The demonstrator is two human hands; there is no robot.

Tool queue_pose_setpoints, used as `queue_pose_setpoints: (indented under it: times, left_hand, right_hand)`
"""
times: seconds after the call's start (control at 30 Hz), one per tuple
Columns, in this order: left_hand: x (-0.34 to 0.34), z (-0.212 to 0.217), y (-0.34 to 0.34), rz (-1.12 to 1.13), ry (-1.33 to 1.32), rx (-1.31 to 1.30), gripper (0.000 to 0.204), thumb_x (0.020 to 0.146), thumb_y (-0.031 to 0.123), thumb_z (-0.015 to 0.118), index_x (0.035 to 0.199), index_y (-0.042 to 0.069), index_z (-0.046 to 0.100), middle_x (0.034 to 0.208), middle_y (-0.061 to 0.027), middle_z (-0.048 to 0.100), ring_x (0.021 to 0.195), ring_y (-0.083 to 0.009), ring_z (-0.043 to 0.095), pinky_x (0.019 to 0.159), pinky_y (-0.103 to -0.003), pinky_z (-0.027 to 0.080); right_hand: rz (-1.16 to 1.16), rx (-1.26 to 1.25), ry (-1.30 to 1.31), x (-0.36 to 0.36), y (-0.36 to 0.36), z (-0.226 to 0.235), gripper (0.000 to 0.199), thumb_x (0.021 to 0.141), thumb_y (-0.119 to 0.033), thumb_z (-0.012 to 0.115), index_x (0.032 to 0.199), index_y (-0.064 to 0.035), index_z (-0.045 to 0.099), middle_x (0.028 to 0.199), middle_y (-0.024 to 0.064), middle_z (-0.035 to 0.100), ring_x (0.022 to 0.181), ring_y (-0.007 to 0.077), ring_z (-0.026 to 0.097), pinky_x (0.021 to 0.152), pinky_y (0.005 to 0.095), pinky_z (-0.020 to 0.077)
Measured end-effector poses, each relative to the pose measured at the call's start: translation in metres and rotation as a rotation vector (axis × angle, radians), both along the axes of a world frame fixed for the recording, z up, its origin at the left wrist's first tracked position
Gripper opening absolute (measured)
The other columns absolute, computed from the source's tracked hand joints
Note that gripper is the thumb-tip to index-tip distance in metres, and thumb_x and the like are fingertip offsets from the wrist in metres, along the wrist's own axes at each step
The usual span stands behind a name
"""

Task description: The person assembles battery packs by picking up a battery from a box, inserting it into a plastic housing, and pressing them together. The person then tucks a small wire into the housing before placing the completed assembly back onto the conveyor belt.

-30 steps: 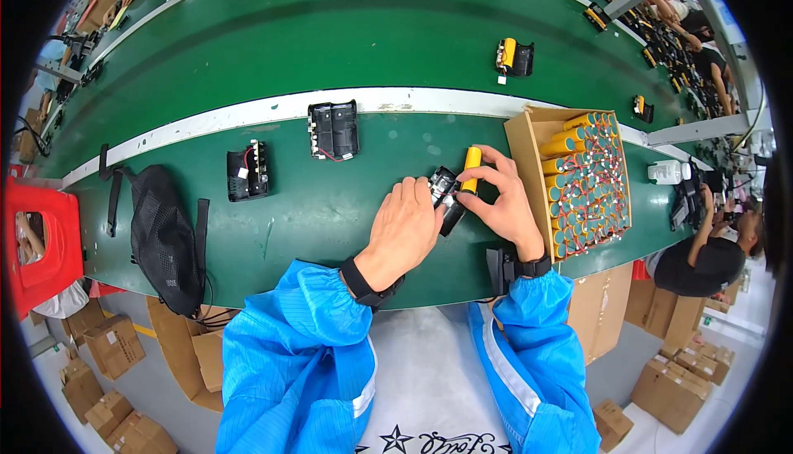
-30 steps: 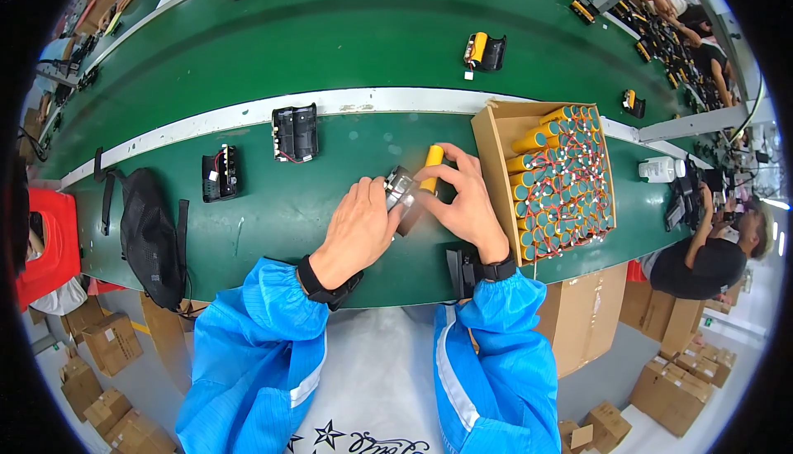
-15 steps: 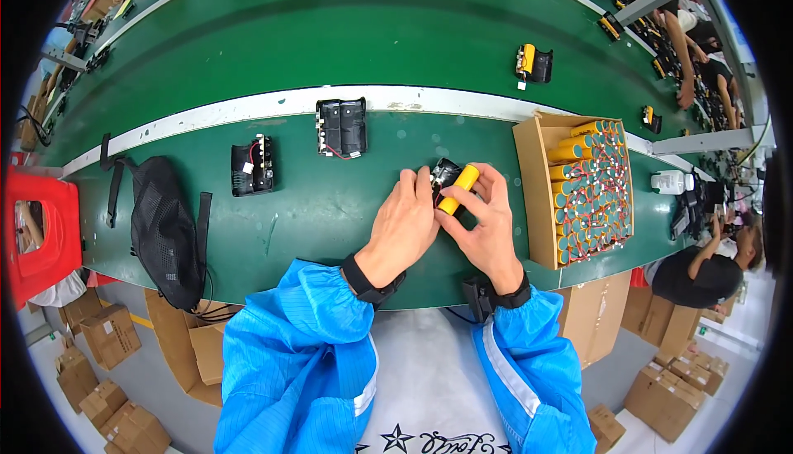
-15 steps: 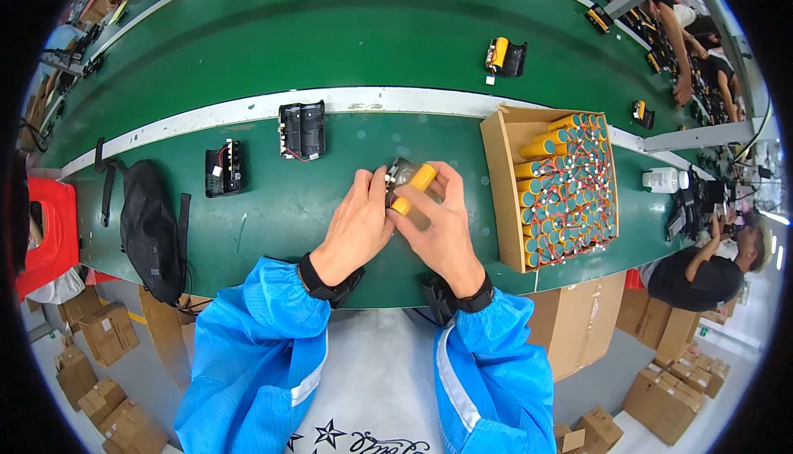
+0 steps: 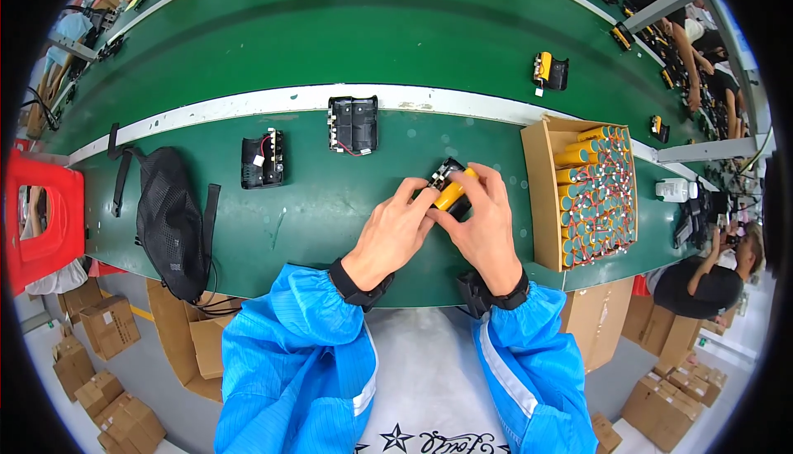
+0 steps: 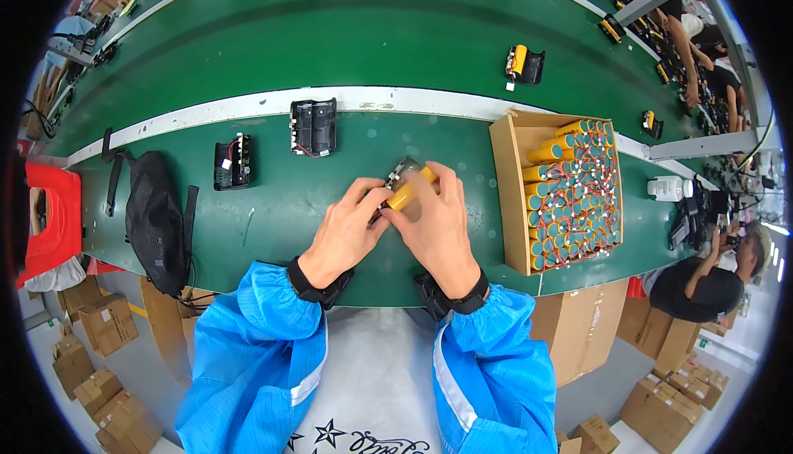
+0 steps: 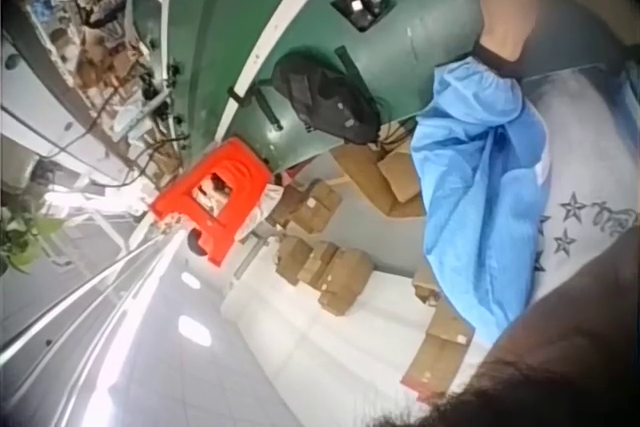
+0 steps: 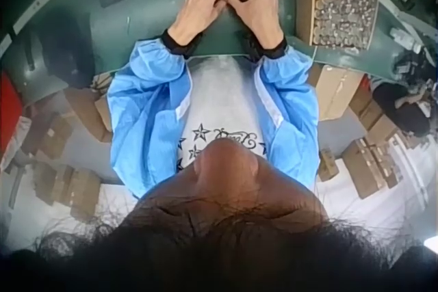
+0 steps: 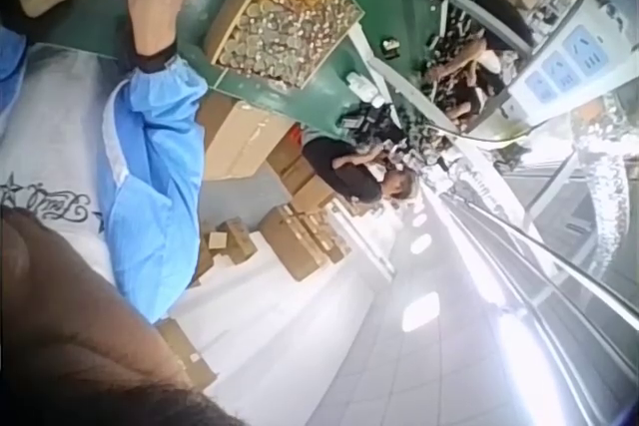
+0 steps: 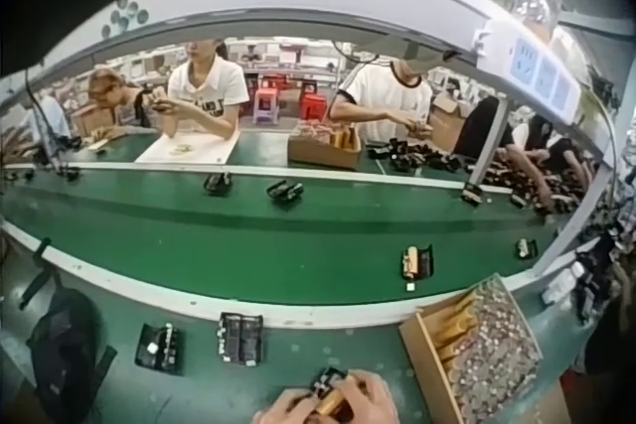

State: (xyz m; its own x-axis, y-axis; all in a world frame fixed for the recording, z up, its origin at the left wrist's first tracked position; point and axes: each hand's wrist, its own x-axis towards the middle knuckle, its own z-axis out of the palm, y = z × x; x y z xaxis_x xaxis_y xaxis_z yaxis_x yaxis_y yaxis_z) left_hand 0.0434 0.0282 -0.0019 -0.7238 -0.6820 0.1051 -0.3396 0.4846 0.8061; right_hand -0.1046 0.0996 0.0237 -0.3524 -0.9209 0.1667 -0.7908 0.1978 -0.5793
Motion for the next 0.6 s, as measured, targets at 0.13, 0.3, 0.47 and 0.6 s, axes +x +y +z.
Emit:
queue_pose_setpoints:
  times: [0.13, 0.3, 0.47, 0.6]
  left_hand:
    - [0.003, -0.006, -0.002, 0.002, 0.034, -0.061, 0.035, 0.081, 0.001, 0.07, 0.115, 0.003, 0.059, 0.118, -0.0159, 0.057, 0.091, -0.0384, 0.066, 0.073, -0.046, 0.057]
    - [0.007, -0.004, -0.006, -0.041, 0.013, -0.178, 0.035, 0.079, -0.002, 0.068, 0.112, 0.001, 0.06, 0.121, -0.0162, 0.059, 0.092, -0.0373, 0.066, 0.074, -0.044, 0.057]
    - [0.018, 0.004, -0.022, -0.137, -0.011, -0.256, 0.041, 0.074, -0.006, 0.063, 0.115, -0.002, 0.061, 0.122, -0.0187, 0.062, 0.098, -0.037, 0.065, 0.079, -0.044, 0.056]
    - [0.018, 0.011, -0.034, -0.215, -0.039, -0.176, 0.044, 0.074, -0.006, 0.061, 0.118, -0.003, 0.061, 0.12, -0.0209, 0.064, 0.1, -0.0374, 0.064, 0.082, -0.045, 0.056]
  right_hand:
    - [0.037, -0.125, -0.046, -0.005, -0.002, -0.013, 0.071, 0.063, -0.009, 0.089, 0.127, -0.0002, 0.058, 0.133, 0.017, 0.056, 0.115, 0.036, 0.058, 0.095, 0.0414, 0.0508]
    - [0.092, -0.174, -0.062, -0.006, -0.004, -0.014, 0.069, 0.062, -0.006, 0.089, 0.124, 0.0031, 0.058, 0.137, 0.0187, 0.055, 0.119, 0.0381, 0.055, 0.098, 0.0422, 0.049]
    - [0.118, -0.061, -0.036, -0.001, -0.011, -0.002, 0.069, 0.063, -0.005, 0.088, 0.124, 0.0041, 0.057, 0.137, 0.0195, 0.054, 0.12, 0.0393, 0.054, 0.099, 0.043, 0.0481]
    - [0.102, -0.023, -0.029, 0.005, -0.014, -0.002, 0.073, 0.063, -0.005, 0.087, 0.127, 0.0037, 0.054, 0.139, 0.02, 0.052, 0.12, 0.0406, 0.053, 0.1, 0.0436, 0.0472]
